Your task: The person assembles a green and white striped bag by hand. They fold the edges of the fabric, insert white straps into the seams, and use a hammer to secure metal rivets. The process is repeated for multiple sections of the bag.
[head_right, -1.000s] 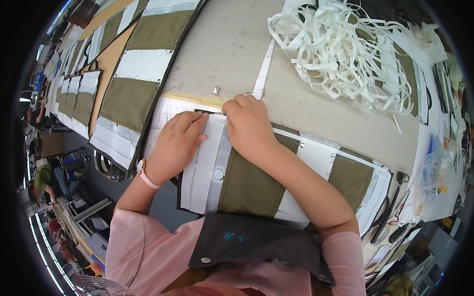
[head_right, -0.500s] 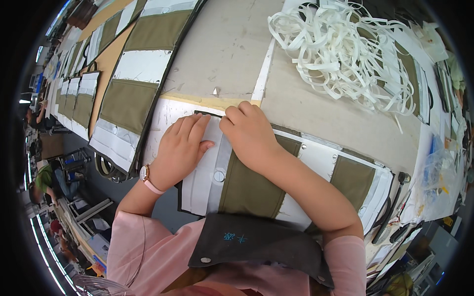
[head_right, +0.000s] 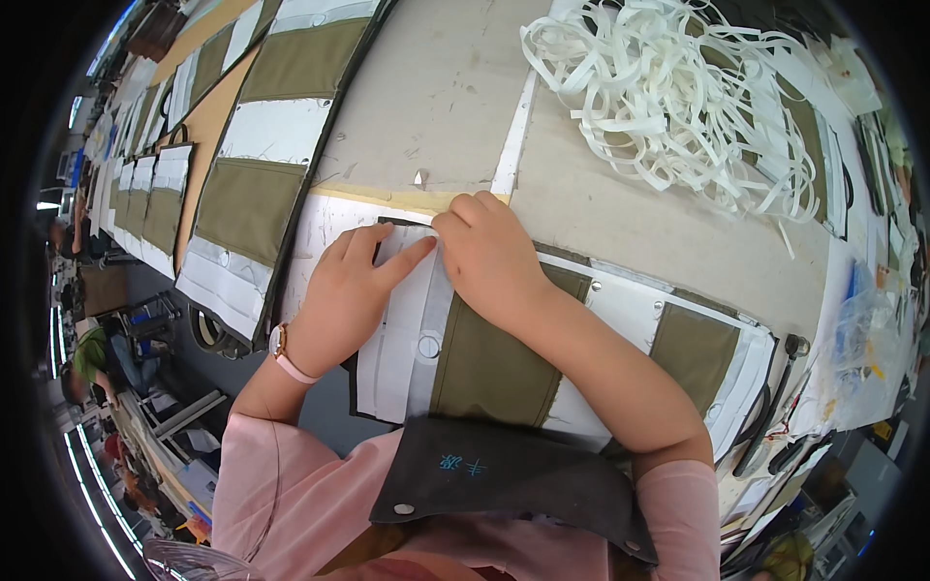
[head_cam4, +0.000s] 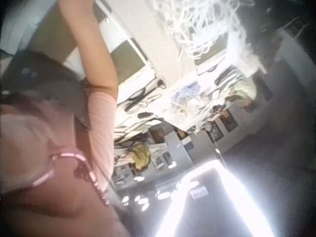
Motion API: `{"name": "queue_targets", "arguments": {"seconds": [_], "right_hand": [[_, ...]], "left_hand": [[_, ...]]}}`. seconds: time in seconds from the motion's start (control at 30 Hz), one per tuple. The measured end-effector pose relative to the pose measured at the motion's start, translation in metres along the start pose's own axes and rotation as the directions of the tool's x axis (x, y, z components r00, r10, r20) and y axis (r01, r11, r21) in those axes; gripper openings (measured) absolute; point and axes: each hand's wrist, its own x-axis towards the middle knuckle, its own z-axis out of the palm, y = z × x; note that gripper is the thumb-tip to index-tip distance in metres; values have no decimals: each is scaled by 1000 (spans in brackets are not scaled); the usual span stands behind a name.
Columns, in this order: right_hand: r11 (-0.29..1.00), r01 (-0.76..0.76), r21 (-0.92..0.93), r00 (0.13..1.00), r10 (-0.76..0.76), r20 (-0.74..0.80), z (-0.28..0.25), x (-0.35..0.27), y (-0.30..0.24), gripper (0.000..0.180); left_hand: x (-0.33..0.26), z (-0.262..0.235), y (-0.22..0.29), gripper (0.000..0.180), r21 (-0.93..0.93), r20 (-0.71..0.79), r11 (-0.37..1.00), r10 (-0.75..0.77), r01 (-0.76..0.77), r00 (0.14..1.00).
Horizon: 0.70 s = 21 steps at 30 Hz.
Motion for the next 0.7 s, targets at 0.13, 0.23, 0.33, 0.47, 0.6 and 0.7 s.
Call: {"name": "queue_targets", "arguments": {"seconds": [0.13,0.23,0.33,0.47,0.6,0.7], "right_hand": [[990,-101,94,995,102,2,-2,2,0,10],[989,-109,95,994,110,-7,0,3,1,11],[992,-86,87,996,88,-26,3,2,3,11],[996,-61,72,997,64,-47,3,3,4,10],[999,-25,45,999,27,-41,5,2,5,12],[1000,13,25,1000,-13,-16,3,0,5,16]], "left_hand": [[3,-7,5,56,14,106,999,-36,34,994],[8,-8,5,52,38,136,999,-43,38,990],[10,-8,6,46,57,154,998,-49,41,987],[11,-8,1,40,84,222,996,-54,36,974],[8,-5,-7,37,33,106,999,-17,14,994],[12,-9,-4,39,30,84,999,-37,35,996]]}}
